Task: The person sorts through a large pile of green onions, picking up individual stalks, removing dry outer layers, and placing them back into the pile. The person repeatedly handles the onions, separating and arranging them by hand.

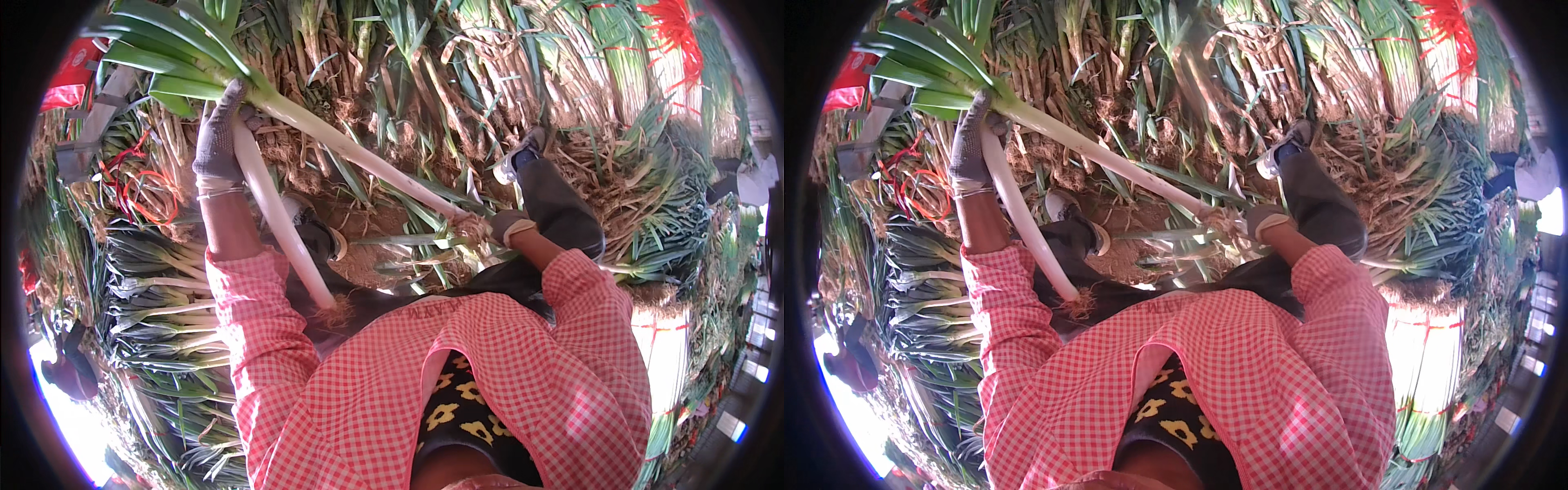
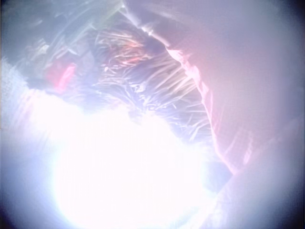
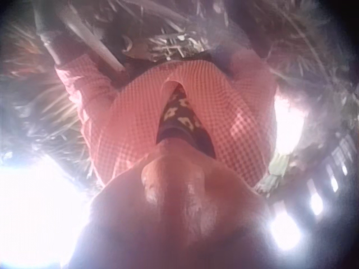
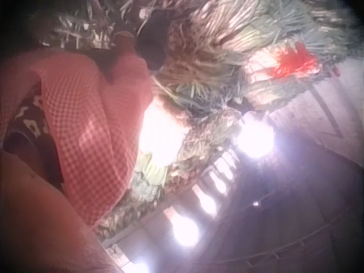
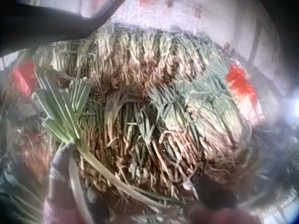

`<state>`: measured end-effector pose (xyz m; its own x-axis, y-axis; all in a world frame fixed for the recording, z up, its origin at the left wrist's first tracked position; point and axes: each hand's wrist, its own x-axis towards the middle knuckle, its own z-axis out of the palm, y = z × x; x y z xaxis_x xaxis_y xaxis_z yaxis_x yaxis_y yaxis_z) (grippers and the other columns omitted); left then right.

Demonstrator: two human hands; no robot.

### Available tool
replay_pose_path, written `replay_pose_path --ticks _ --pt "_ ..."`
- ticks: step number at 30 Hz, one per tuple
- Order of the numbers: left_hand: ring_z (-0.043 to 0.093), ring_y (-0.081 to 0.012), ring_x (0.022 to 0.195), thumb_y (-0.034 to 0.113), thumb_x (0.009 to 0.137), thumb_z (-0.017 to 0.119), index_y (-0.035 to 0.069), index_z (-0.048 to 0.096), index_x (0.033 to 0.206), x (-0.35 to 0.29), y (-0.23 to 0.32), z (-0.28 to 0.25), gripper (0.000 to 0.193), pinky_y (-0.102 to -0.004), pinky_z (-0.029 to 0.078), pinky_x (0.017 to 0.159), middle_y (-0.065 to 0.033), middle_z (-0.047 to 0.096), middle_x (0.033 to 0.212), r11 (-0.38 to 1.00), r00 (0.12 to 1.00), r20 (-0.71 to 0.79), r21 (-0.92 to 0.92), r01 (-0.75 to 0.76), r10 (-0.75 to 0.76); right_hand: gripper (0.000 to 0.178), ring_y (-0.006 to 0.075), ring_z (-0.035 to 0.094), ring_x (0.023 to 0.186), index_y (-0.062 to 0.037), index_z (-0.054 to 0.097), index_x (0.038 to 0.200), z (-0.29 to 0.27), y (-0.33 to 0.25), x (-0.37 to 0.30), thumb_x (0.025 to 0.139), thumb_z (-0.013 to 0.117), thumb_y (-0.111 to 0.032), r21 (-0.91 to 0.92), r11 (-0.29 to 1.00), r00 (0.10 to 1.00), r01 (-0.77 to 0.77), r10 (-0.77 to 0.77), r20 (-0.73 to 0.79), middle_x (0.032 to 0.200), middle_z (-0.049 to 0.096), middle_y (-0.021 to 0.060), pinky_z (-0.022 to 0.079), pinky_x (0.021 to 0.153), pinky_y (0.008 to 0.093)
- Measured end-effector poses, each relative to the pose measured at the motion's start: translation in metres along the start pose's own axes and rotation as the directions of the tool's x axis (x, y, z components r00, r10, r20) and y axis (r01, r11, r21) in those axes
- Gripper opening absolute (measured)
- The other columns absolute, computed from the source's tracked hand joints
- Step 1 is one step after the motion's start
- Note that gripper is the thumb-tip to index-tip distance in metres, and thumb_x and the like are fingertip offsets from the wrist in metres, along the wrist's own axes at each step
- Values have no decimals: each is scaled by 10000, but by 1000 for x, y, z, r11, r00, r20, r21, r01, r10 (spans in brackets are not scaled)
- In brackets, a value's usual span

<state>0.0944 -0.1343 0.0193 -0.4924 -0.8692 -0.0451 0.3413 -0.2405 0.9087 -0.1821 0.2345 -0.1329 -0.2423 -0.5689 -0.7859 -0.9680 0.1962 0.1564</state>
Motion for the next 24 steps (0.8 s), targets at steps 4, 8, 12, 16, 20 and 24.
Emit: replay_pose_path --ticks 4,8,12,16,20,24 --pt "586 -111 670 303 798 766 94 635 1042 7 -1 -10 347 -225 500 558 -44 662 859 989 971 -224 97 107 -83 642 366 638 999 -1 562 1236 -63 12 -29 830 632 -494 782 436 801 445 197 -565 1140 633 213 493 857 427" --pt "587 -157 712 277 784 776 119 559 1177 13 -8 -6 476 -285 522 626 -45 630 891 992 989 -74 -41 123 -126 475 200 635 716 -14 536 1262 -104 -54 -40 889 638 -291 658 564 829 500 -90 -553 815 665 97 499 648 345" --pt "592 -227 836 249 782 771 95 506 1266 2 -23 16 572 -339 521 746 -73 611 997 960 986 25 -226 165 -164 337 72 510 524 -11 589 997 -120 -90 -57 903 622 -334 940 203 949 276 -213 -233 615 527 3 411 477 244" --pt "613 -244 832 241 809 723 77 515 1227 -8 -36 40 494 -375 531 744 -104 614 992 879 947 167 -356 317 -274 299 105 513 491 -32 585 953 -136 -102 -78 924 562 -329 915 248 898 319 -388 -208 603 551 20 408 453 274" --pt "640 -232 783 188 844 666 65 549 1132 12 -45 41 334 -360 553 698 -97 630 909 849 926 321 -417 324 -196 292 96 553 640 -39 555 1134 -128 -108 -102 927 579 -243 972 -170 884 164 -412 -221 796 593 17 428 512 236" --pt "632 -278 622 87 791 692 40 549 1005 43 -68 25 261 -409 552 554 -106 626 756 817 905 73 -404 411 -419 321 104 539 663 -32 577 1196 -79 -91 -131 952 543 -239 852 307 905 425 -149 -398 796 581 16 416 537 247"
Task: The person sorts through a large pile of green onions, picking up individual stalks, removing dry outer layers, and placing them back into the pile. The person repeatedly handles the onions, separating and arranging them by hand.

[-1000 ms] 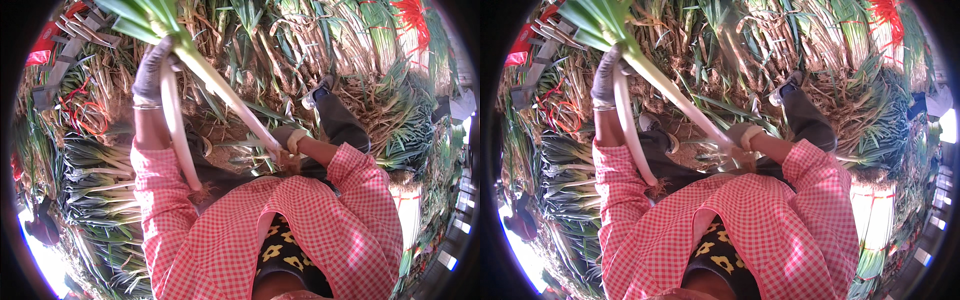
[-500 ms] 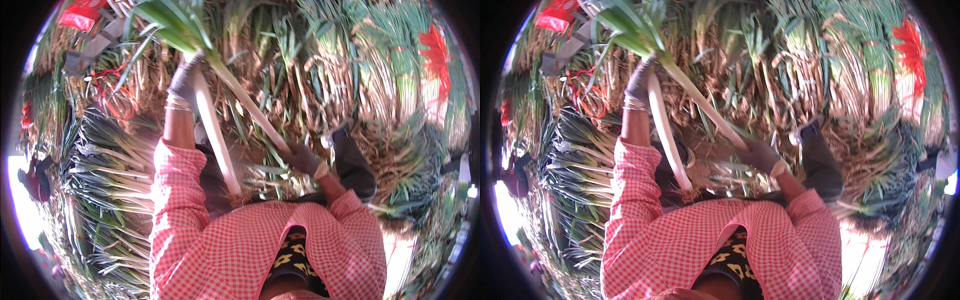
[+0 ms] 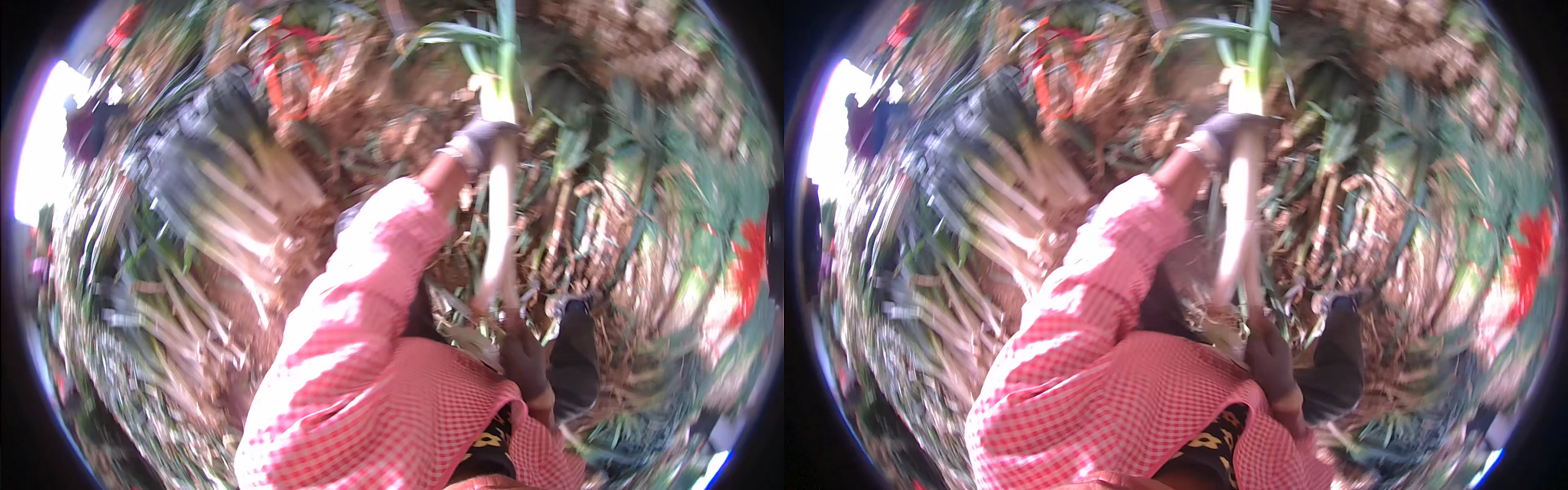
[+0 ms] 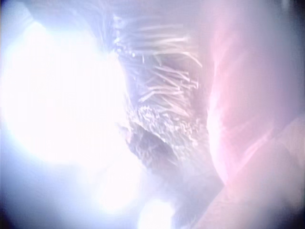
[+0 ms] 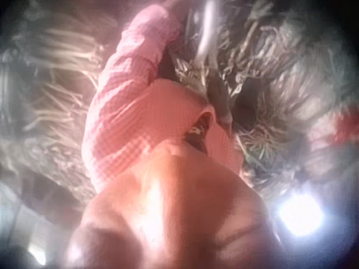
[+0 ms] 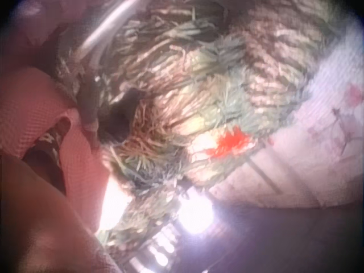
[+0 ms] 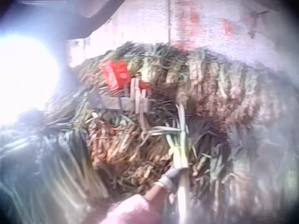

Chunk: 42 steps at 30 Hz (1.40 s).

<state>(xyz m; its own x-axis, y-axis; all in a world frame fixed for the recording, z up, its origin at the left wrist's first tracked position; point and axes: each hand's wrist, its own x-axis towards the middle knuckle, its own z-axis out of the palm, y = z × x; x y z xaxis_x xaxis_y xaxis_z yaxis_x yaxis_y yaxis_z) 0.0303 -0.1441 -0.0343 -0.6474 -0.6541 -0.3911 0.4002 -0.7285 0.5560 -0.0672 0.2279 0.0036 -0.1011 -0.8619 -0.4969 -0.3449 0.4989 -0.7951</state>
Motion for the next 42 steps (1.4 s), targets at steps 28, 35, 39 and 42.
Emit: replay_pose_path --ticks 28,35,39,42 --pt "583 -152 784 411 830 670 114 535 1148 -16 -174 -26 456 -278 508 684 -32 587 926 969 995 75 241 43 -63 259 216 636 711 -2 673 960 -73 9 89 737 668 -135 -50 984 956 -172 155 -249 773 649 111 510 652 387" --pt "546 -134 676 317 936 596 87 555 1035 0 -225 -93 254 -286 506 631 -9 561 825 880 952 -188 372 296 -241 348 134 571 624 40 631 1028 -181 90 -101 746 713 -148 386 848 683 362 40 -729 766 634 80 473 540 250" --pt "529 -149 599 258 949 559 101 577 998 -30 -250 -83 166 -312 496 562 -6 554 785 877 909 -288 291 383 -301 462 171 637 822 -13 616 1183 -199 187 -191 803 723 -254 231 859 307 457 92 -947 927 650 74 522 725 274" --pt "589 -170 772 347 944 464 68 575 1151 -59 -257 -65 365 -308 504 679 -17 601 881 714 915 -202 575 399 -349 474 187 608 935 -21 610 1193 -197 262 -237 809 729 -273 420 818 297 393 319 -900 1009 644 66 477 811 319"
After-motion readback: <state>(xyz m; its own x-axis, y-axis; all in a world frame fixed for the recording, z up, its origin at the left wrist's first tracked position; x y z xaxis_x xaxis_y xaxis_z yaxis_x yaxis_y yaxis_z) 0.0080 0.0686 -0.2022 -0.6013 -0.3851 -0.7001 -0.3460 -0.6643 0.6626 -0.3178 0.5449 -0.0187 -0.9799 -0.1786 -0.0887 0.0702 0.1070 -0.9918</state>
